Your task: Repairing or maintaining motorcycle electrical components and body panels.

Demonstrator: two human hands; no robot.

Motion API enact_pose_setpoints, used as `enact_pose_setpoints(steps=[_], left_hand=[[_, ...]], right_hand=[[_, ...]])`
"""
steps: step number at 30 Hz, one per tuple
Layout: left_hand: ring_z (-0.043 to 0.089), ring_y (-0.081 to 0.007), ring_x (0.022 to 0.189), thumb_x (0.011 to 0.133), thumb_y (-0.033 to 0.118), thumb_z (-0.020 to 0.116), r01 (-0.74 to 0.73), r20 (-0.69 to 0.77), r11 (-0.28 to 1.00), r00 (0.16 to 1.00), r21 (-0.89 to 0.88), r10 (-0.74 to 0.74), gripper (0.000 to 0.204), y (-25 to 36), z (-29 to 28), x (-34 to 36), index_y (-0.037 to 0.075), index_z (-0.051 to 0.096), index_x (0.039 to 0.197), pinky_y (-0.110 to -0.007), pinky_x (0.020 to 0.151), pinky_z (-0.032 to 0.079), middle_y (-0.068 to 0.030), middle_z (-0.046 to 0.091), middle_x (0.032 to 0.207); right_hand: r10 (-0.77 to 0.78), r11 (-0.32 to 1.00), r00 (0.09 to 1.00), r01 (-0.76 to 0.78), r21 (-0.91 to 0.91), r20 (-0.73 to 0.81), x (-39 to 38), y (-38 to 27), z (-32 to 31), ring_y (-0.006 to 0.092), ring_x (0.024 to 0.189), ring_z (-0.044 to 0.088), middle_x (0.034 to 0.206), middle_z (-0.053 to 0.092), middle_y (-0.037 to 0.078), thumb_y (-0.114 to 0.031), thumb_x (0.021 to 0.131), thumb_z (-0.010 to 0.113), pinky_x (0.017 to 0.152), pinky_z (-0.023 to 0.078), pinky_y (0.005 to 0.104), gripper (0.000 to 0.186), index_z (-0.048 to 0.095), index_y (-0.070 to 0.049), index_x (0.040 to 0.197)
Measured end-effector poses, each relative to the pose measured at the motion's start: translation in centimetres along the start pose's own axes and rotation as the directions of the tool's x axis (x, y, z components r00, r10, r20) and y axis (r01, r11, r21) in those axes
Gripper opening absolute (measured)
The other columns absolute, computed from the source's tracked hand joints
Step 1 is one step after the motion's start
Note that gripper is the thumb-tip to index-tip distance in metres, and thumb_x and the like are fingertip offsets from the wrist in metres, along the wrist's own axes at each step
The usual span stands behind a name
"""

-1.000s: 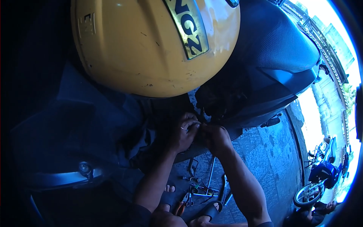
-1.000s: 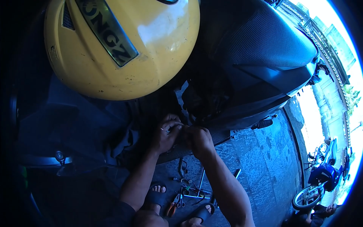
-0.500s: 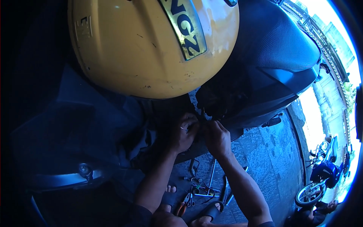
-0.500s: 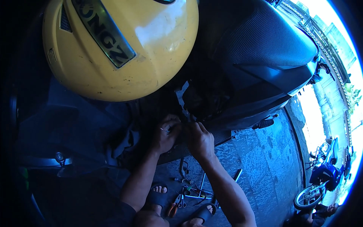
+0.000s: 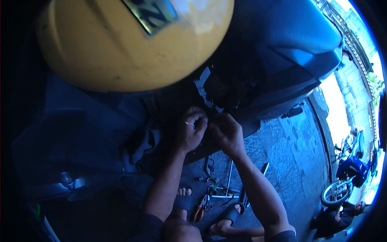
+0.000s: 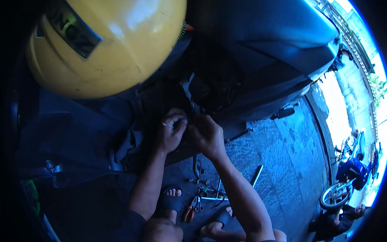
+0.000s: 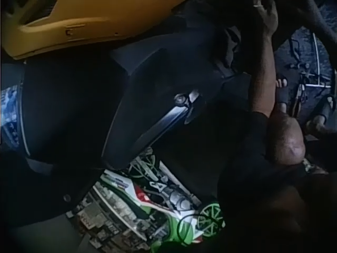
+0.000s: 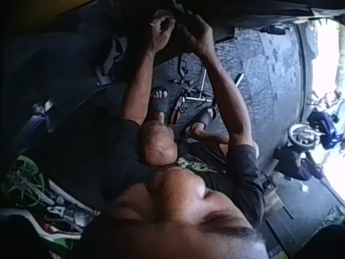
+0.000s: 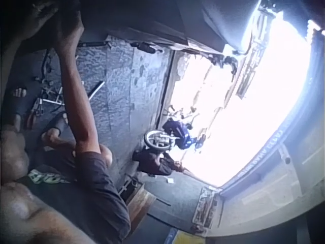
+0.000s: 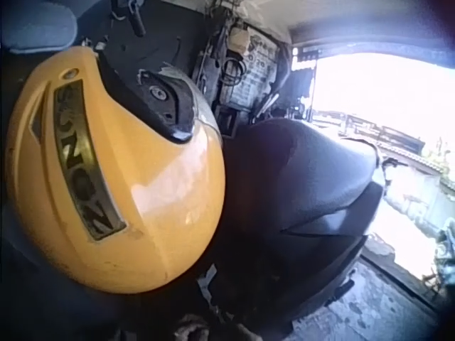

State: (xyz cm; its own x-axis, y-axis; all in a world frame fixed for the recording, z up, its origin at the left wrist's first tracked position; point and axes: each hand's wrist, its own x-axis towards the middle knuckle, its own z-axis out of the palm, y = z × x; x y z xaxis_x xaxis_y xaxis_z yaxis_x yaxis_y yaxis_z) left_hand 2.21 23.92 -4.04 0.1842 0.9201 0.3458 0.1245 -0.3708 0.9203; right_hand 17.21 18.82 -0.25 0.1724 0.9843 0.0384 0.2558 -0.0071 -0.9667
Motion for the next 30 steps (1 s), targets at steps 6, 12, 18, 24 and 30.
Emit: enact_pose_setpoints(steps=[6, 12, 18, 24, 30], left_hand=[[0.063, -0.0211, 0.101, 0.094, 0.007, 0.062, -0.015, 0.013, 0.999, 1.0, 0.048, 0.014, 0.013, 0.7, -0.4, 0.9, -0.004, 0.067, 0.092, -0.031, 0.089, 0.049, -0.0104, 0.062, 0.105], [0.063, -0.0186, 0.096, 0.094, 0.012, 0.066, -0.071, 0.052, 0.986, 0.997, 0.148, 0.064, 0.016, -0.4, 0.0, 0.7, -0.004, 0.066, 0.091, -0.029, 0.084, 0.049, -0.009, 0.062, 0.104], [0.063, -0.0182, 0.09, 0.093, 0.014, 0.069, -0.117, 0.0, 0.985, 0.993, 0.127, 0.118, 0.017, -0.6, -0.1, 0.8, -0.003, 0.067, 0.092, -0.031, 0.078, 0.052, -0.0086, 0.063, 0.105], [0.063, -0.0207, 0.093, 0.091, 0.012, 0.07, -0.147, -0.042, 0.97, 0.987, 0.195, 0.158, 0.016, -0.3, -0.2, 1.1, -0.004, 0.067, 0.09, -0.031, 0.08, 0.052, -0.0105, 0.063, 0.105], [0.062, -0.0258, 0.101, 0.088, 0.012, 0.067, -0.191, -0.028, 0.942, 0.978, 0.275, 0.206, 0.017, -1.0, 0.5, 0.1, -0.004, 0.068, 0.086, -0.035, 0.088, 0.051, -0.0127, 0.061, 0.109]], right_hand=[[-0.188, 0.956, 0.98, 0.17, -0.24, -0.056, 0.9, -1.1, 0.3, 0.0308, 0.078, 0.074, 0.081, 0.071, 0.021, -0.011, 0.089, 0.069, 0.069, 0.055, 0.0354, 0.016, 0.068, 0.004, 0.095], [-0.087, 0.996, 0.956, 0.073, -0.061, -0.28, -4.7, 1.6, -0.9, 0.0215, 0.081, 0.072, 0.087, 0.072, 0.018, -0.011, 0.095, 0.065, 0.074, 0.054, 0.0313, 0.017, 0.067, 0.004, 0.101], [0.724, 0.617, 0.611, -0.781, -0.095, -0.32, -25.5, 14.5, -1.6, 0.0211, 0.077, 0.069, 0.08, 0.069, 0.016, -0.024, 0.094, 0.066, 0.069, 0.054, 0.0358, 0.026, 0.066, 0.002, 0.096], [0.778, 0.415, 0.613, -0.666, -0.62, -0.138, -36.9, 17.6, 5.8, 0.044, 0.119, 0.054, 0.131, 0.049, 0.024, -0.043, 0.085, 0.072, 0.094, 0.051, 0.0532, 0.057, 0.061, -0.001, 0.122], [0.673, 0.496, 0.727, -0.579, -0.647, -0.134, -38.9, 19.2, 8.6, 0.046, 0.126, 0.045, 0.139, 0.039, 0.025, -0.032, 0.086, 0.07, 0.095, 0.05, 0.055, 0.051, 0.059, 0.001, 0.124]])
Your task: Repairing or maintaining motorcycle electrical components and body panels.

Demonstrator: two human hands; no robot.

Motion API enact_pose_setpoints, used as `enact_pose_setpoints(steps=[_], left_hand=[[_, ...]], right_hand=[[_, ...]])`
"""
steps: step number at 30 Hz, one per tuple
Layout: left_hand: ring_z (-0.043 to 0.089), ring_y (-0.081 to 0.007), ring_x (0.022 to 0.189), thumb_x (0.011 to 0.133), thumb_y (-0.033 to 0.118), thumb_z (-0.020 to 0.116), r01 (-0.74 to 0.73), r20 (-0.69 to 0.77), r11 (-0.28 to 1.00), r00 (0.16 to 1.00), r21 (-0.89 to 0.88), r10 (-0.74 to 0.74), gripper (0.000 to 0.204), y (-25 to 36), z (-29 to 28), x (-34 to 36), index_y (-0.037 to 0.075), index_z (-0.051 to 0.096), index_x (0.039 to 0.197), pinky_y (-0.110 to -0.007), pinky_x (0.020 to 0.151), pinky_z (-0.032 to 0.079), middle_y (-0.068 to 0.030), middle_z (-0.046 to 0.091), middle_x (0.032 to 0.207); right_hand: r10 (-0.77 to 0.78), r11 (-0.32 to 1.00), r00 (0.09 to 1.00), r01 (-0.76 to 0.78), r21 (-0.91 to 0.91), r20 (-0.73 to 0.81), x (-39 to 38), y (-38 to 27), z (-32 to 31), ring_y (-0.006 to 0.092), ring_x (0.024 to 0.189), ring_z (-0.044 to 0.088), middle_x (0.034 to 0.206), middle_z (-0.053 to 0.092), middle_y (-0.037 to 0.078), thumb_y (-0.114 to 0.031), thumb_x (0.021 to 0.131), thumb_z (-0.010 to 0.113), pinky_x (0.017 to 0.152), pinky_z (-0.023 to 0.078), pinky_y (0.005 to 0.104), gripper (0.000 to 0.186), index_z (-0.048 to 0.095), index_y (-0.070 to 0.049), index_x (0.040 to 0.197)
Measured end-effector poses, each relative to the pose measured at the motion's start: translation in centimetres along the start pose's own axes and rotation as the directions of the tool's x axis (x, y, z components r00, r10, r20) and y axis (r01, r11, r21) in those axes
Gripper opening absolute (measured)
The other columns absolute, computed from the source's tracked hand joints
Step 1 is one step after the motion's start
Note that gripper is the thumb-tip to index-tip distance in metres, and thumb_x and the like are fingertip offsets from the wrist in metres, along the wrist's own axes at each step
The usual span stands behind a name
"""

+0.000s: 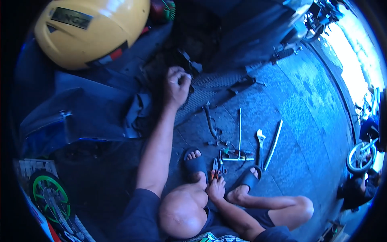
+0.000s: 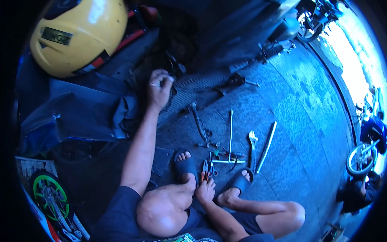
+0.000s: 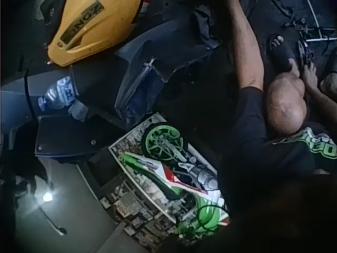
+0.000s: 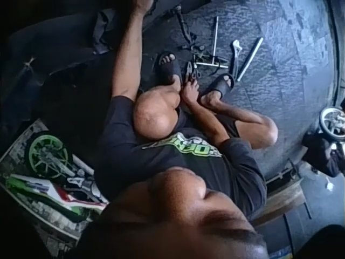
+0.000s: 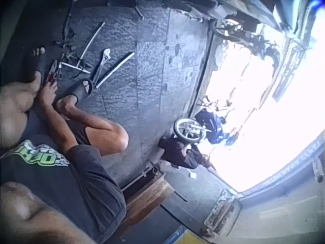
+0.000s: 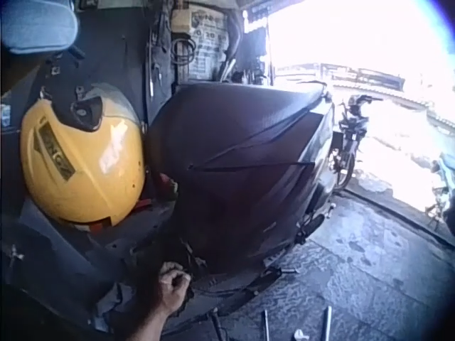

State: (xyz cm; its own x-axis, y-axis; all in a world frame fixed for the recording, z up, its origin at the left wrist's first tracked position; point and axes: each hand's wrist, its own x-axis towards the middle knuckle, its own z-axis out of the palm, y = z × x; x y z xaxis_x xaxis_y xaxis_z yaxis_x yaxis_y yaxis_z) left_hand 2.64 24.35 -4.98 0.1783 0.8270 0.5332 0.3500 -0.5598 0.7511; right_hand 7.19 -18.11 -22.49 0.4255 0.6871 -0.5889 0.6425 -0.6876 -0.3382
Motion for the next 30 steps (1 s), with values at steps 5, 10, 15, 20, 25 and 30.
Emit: enact_pose_setpoints(steps=[5, 10, 15, 20, 25, 30], left_hand=[[0.062, -0.0235, 0.099, 0.086, 0.008, 0.066, -0.006, 0.02, 0.998, 1.0, -0.063, 0.008, 0.012, 0.7, -1.0, 0.2, -0.003, 0.069, 0.083, -0.034, 0.083, 0.05, -0.012, 0.061, 0.108], [0.062, -0.0317, 0.106, 0.086, 0.014, 0.069, -0.038, -0.016, 0.992, 0.999, 0.117, 0.041, 0.012, 0.4, 3.0, 0.1, 0.003, 0.072, 0.084, -0.043, 0.094, 0.049, -0.0155, 0.069, 0.103], [0.059, -0.0267, 0.106, 0.099, 0.009, 0.057, -0.069, 0.075, 0.986, 0.995, 0.154, 0.058, 0.018, -10.9, -4.4, 0.9, -0.004, 0.069, 0.099, -0.037, 0.097, 0.047, -0.0151, 0.059, 0.123], [0.057, -0.0183, 0.104, 0.106, 0.009, 0.047, 0.179, 0.191, 0.954, 0.972, -0.242, -0.134, 0.02, -8.0, 0.9, 0.3, -0.005, 0.062, 0.108, -0.03, 0.095, 0.046, -0.0112, 0.053, 0.128], [0.057, -0.0182, 0.102, 0.106, 0.008, 0.046, -0.001, 0.236, 0.986, 0.971, -0.164, 0.04, 0.02, -6.5, -0.2, 0.3, -0.007, 0.059, 0.107, -0.029, 0.095, 0.045, -0.0115, 0.054, 0.127], [0.059, -0.0201, 0.102, 0.106, 0.007, 0.046, 0.006, 0.236, 0.985, 0.971, -0.173, 0.036, 0.019, -4.9, -0.6, 0.4, -0.007, 0.059, 0.104, -0.031, 0.093, 0.047, -0.0118, 0.057, 0.117]], right_hand=[[0.013, 1.0, 1.0, -0.014, 0.012, 0.012, 0.2, 0.1, -0.7, 0.0413, 0.125, 0.048, 0.139, 0.043, 0.022, -0.033, 0.088, 0.07, 0.093, 0.05, 0.054, 0.047, 0.061, 0.001, 0.119], [0.018, 0.984, 0.996, -0.033, -0.176, -0.09, 0.9, 1.7, -2.7, 0.0385, 0.11, 0.058, 0.12, 0.055, 0.017, -0.03, 0.087, 0.068, 0.083, 0.055, 0.0528, 0.034, 0.064, -0.003, 0.108], [-0.082, 0.983, 0.995, 0.092, -0.16, 0.063, 1.3, -1.9, -1.1, 0.0378, 0.117, 0.056, 0.128, 0.051, 0.019, -0.017, 0.086, 0.064, 0.085, 0.056, 0.0524, 0.039, 0.06, -0.001, 0.121], [0.013, 0.99, 0.969, -0.048, 0.136, 0.246, 1.7, 0.6, -6.5, 0.0422, 0.111, 0.064, 0.123, 0.058, 0.025, -0.017, 0.08, 0.065, 0.088, 0.056, 0.0515, 0.05, 0.057, 0.004, 0.124], [0.073, 0.951, 0.851, -0.216, 0.22, 0.521, 2.5, 0.4, -8.8, 0.04, 0.106, 0.068, 0.107, 0.069, 0.028, -0.012, 0.078, 0.058, 0.087, 0.055, 0.0504, 0.044, 0.063, 0.005, 0.119], [-0.164, 0.948, 0.897, 0.029, 0.316, 0.41, 1.2, 0.8, -11.0, 0.0411, 0.105, 0.068, 0.103, 0.07, 0.026, -0.009, 0.077, 0.054, 0.088, 0.052, 0.0496, 0.043, 0.064, 0.004, 0.118]])
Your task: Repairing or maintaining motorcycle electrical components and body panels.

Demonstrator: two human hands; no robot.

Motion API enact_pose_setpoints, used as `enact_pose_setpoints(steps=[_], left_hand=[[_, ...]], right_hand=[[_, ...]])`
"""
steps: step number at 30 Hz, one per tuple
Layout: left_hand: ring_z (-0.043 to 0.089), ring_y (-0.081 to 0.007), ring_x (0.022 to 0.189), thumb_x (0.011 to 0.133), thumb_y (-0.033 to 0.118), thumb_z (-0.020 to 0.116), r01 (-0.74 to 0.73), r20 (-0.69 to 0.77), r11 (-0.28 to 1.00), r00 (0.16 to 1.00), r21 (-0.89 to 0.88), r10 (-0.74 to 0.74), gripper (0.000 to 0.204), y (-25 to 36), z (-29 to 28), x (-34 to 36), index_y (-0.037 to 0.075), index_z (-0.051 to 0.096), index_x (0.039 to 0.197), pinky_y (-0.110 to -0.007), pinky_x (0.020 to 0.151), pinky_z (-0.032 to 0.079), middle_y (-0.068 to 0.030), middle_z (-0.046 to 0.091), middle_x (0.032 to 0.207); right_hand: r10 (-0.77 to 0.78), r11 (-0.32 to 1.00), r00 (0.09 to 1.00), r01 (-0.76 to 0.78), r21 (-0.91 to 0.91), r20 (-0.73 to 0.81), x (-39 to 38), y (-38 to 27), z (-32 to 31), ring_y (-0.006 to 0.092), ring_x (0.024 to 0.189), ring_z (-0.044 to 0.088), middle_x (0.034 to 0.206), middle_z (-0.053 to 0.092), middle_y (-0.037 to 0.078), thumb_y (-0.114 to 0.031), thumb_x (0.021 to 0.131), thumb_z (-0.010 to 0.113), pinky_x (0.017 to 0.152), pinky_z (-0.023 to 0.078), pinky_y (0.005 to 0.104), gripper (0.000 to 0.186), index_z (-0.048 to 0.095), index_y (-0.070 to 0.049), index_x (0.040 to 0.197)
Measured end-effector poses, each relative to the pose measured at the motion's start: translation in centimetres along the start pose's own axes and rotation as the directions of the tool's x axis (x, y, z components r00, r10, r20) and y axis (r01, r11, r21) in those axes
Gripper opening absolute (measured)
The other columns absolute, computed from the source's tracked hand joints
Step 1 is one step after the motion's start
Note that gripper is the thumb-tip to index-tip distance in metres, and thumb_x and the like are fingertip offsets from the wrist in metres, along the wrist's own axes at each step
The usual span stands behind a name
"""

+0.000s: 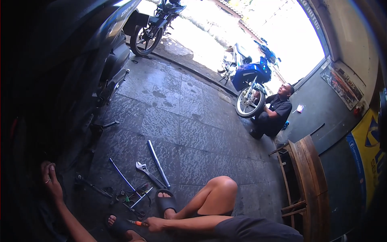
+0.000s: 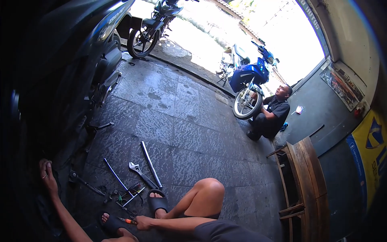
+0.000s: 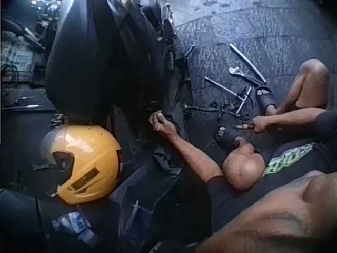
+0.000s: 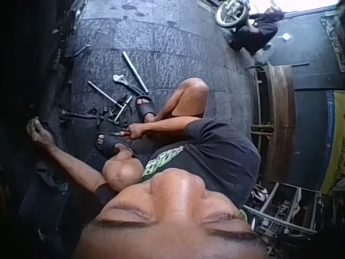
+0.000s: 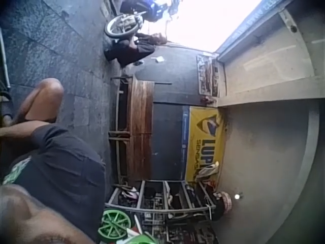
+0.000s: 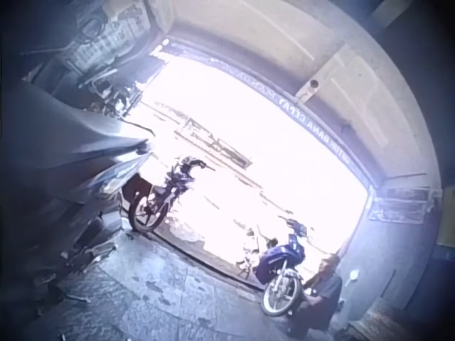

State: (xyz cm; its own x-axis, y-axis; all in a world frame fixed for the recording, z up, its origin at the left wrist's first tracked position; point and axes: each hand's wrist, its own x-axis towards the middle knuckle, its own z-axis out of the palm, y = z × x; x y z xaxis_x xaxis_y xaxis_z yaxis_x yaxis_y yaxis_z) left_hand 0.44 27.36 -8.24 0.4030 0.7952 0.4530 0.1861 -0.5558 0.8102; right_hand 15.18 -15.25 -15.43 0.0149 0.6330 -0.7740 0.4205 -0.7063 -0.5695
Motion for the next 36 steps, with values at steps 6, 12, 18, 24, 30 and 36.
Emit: enact_pose_setpoints(steps=[6, 12, 18, 24, 30, 36], left_hand=[[0.06, -0.0233, 0.1, 0.106, 0.008, 0.046, -0.044, -0.033, 0.995, 0.998, 0.085, 0.047, 0.02, 3.1, 1.8, 0.3, -0.005, 0.06, 0.103, -0.033, 0.091, 0.048, -0.0122, 0.059, 0.107], [0.061, -0.0298, 0.095, 0.104, 0.009, 0.047, -0.048, -0.085, 0.973, 0.994, 0.226, 0.069, 0.021, 2.5, -1.7, -0.6, -0.005, 0.062, 0.099, -0.038, 0.086, 0.048, -0.0149, 0.059, 0.101], [0.066, -0.0312, 0.086, 0.095, 0.01, 0.059, -0.043, -0.075, 0.994, 0.996, 0.102, 0.051, 0.014, 7.3, 3.4, 1.3, 0.001, 0.07, 0.096, -0.039, 0.076, 0.052, -0.0134, 0.066, 0.091], [0.067, -0.0197, 0.077, 0.092, 0.0, 0.063, 0.04, -0.086, 0.999, 0.996, 0.022, -0.038, 0.014, 7.1, 0.1, -0.3, -0.002, 0.071, 0.102, -0.031, 0.07, 0.052, -0.0109, 0.066, 0.09], [0.067, -0.0244, 0.078, 0.091, -0.001, 0.063, 0.042, -0.107, 0.999, 0.993, 0.013, -0.04, 0.014, 7.1, 0.9, 0.0, -0.002, 0.071, 0.102, -0.033, 0.07, 0.053, -0.0123, 0.067, 0.09], [0.068, -0.0284, 0.081, 0.09, 0.0, 0.063, 0.047, -0.101, 0.999, 0.994, 0.023, -0.044, 0.013, 7.3, 0.9, 0.3, -0.002, 0.071, 0.1, -0.035, 0.071, 0.053, -0.0133, 0.068, 0.09]], right_hand=[[-0.356, 0.931, 0.902, 0.363, -0.016, -0.243, -3.5, -6.8, -9.3, 0.042, 0.105, 0.059, 0.112, 0.056, 0.023, -0.008, 0.079, 0.061, 0.088, 0.046, 0.0461, 0.04, 0.059, 0.004, 0.118], [-0.673, 0.708, 0.575, 0.684, -0.178, -0.465, -2.4, -16.3, -13.8, 0.0436, 0.11, 0.056, 0.121, 0.054, 0.024, 0.003, 0.08, 0.054, 0.096, 0.045, 0.0491, 0.052, 0.055, 0.003, 0.132], [-0.741, 0.627, 0.468, 0.225, -0.745, -0.482, -5.0, -21.0, -19.0, 0.0425, 0.12, 0.051, 0.134, 0.052, 0.022, 0.002, 0.081, 0.062, 0.1, 0.04, 0.0504, 0.043, 0.066, -0.01, 0.121], [-0.784, 0.511, 0.5, 0.183, -0.84, -0.368, -2.0, -24.7, -17.7, 0.0394, 0.125, 0.048, 0.133, 0.051, 0.021, 0.005, 0.077, 0.059, 0.106, 0.032, 0.0521, 0.06, 0.061, -0.012, 0.135], [-0.792, 0.498, 0.479, 0.147, -0.854, -0.379, -0.4, -25.8, -18.9, 0.0375, 0.124, 0.048, 0.131, 0.053, 0.017, 0.003, 0.08, 0.061, 0.106, 0.032, 0.0501, 0.057, 0.061, -0.013, 0.135], [-0.812, 0.439, 0.49, 0.157, -0.885, -0.316, 0.5, -27.0, -19.9, 0.0358, 0.122, 0.047, 0.129, 0.052, 0.016, -0.002, 0.082, 0.063, 0.103, 0.033, 0.0488, 0.052, 0.062, -0.013, 0.133]])
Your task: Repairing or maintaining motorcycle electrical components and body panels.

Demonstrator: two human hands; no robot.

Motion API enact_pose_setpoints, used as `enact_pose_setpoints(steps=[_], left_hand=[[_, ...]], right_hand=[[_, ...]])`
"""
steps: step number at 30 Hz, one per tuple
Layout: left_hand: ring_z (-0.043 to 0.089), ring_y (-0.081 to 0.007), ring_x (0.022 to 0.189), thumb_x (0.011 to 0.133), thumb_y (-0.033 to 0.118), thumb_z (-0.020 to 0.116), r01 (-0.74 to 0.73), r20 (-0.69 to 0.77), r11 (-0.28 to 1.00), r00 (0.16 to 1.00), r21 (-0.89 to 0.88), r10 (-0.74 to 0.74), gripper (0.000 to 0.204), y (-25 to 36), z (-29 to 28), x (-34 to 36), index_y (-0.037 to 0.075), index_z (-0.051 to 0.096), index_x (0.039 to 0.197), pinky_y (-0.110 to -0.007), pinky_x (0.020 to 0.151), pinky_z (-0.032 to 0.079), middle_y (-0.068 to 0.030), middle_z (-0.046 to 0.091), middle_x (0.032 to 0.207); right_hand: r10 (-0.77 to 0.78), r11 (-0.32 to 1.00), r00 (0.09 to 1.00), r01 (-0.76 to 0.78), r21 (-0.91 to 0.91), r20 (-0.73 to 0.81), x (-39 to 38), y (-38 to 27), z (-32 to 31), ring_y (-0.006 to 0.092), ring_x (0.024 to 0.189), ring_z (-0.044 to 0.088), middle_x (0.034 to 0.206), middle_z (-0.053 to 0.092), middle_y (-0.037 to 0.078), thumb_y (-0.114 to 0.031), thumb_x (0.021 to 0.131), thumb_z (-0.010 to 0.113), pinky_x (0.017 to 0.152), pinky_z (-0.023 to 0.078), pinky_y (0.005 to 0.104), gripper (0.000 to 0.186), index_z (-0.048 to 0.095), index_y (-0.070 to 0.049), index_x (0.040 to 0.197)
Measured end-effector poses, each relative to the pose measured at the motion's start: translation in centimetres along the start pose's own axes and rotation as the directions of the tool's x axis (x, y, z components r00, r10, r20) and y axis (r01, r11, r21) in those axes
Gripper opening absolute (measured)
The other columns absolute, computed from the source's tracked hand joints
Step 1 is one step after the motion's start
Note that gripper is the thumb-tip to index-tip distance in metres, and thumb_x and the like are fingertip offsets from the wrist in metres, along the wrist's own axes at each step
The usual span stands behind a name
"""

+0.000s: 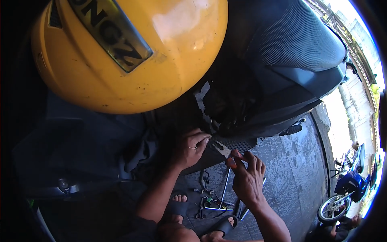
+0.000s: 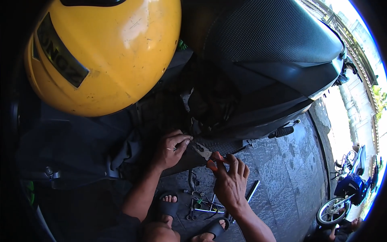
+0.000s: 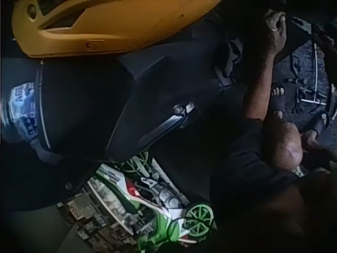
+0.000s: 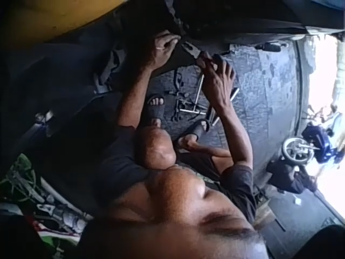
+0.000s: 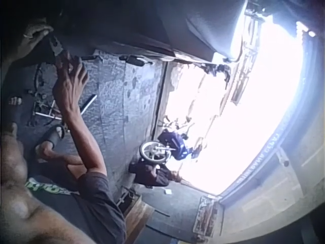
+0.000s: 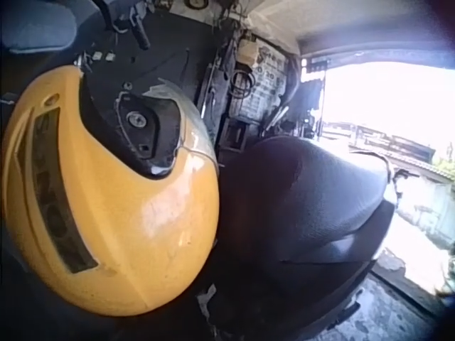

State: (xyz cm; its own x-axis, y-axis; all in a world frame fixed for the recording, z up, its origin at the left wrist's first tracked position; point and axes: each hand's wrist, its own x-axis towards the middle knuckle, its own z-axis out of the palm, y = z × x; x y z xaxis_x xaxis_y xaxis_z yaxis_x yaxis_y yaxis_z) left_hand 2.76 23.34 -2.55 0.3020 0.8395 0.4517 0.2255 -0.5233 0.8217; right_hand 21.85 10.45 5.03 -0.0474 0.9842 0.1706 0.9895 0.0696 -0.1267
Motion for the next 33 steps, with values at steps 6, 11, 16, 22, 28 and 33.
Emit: enact_pose_setpoints(steps=[6, 11, 16, 22, 28, 33], left_hand=[[0.068, -0.0291, 0.083, 0.091, 0.0, 0.063, 0.017, 0.003, 1.0, 1.0, -0.009, -0.017, 0.013, 0.0, -0.1, 0.0, -0.002, 0.071, 0.1, -0.036, 0.072, 0.053, -0.0138, 0.068, 0.089], [0.067, -0.0295, 0.084, 0.091, 0.0, 0.062, 0.031, 0.01, 0.999, 0.999, -0.023, -0.031, 0.014, 0.1, -0.3, -0.1, -0.002, 0.071, 0.101, -0.036, 0.073, 0.053, -0.0143, 0.067, 0.09], [0.067, -0.0302, 0.084, 0.09, 0.001, 0.062, 0.001, 0.012, 1.0, 1.0, 0.003, -0.001, 0.015, -0.3, 0.0, -0.1, -0.002, 0.071, 0.102, -0.037, 0.074, 0.053, -0.0148, 0.067, 0.091], [0.068, -0.0305, 0.086, 0.091, 0.002, 0.061, -0.026, 0.016, 0.998, 1.0, 0.065, 0.025, 0.016, -0.4, -0.1, -0.2, -0.001, 0.072, 0.102, -0.037, 0.074, 0.054, -0.0154, 0.068, 0.093], [0.07, -0.0304, 0.089, 0.092, 0.003, 0.06, 0.071, 0.045, 0.997, 0.996, -0.008, -0.071, 0.016, -1.2, -0.5, -0.7, -0.001, 0.072, 0.102, -0.038, 0.076, 0.055, -0.0156, 0.071, 0.096], [0.07, -0.0301, 0.09, 0.094, 0.006, 0.06, 0.029, 0.04, 0.998, 0.999, -0.055, -0.027, 0.015, -1.1, 0.1, 0.1, 0.0, 0.073, 0.101, -0.038, 0.078, 0.055, -0.0152, 0.072, 0.095]], right_hand=[[-0.02, 0.999, 1.0, 0.02, -0.029, 0.023, 0.7, 0.0, 0.1, 0.0347, 0.123, 0.047, 0.129, 0.052, 0.015, -0.001, 0.081, 0.064, 0.103, 0.033, 0.0483, 0.051, 0.064, -0.016, 0.13], [-0.017, 1.0, 1.0, 0.017, -0.013, 0.017, 1.0, -0.1, 0.2, 0.0343, 0.123, 0.048, 0.128, 0.054, 0.013, 0.002, 0.08, 0.062, 0.103, 0.034, 0.0483, 0.053, 0.066, -0.019, 0.128], [-0.042, 0.998, 0.998, 0.044, -0.049, 0.039, 1.1, 0.0, -0.2, 0.0312, 0.116, 0.048, 0.127, 0.052, 0.011, -0.006, 0.086, 0.066, 0.098, 0.035, 0.0468, 0.04, 0.068, -0.012, 0.125], [-0.031, 0.998, 0.996, 0.036, -0.051, 0.087, 1.2, -0.4, -0.7, 0.0297, 0.109, 0.054, 0.12, 0.056, 0.011, -0.005, 0.086, 0.064, 0.089, 0.042, 0.0431, 0.036, 0.07, -0.011, 0.121], [0.075, 0.692, 0.746, -0.517, 0.504, 0.662, 2.0, 0.1, -1.5, 0.0279, 0.08, 0.067, 0.109, 0.063, 0.017, -0.003, 0.079, 0.061, 0.071, 0.053, 0.0404, 0.029, 0.072, -0.001, 0.106], [-0.402, -0.674, 0.689, -0.668, 0.314, 0.603, -1.3, 3.5, 5.5, 0.031, 0.072, 0.065, 0.111, 0.061, 0.025, -0.011, 0.067, 0.066, 0.06, 0.051, 0.0377, 0.032, 0.063, -0.004, 0.098]])
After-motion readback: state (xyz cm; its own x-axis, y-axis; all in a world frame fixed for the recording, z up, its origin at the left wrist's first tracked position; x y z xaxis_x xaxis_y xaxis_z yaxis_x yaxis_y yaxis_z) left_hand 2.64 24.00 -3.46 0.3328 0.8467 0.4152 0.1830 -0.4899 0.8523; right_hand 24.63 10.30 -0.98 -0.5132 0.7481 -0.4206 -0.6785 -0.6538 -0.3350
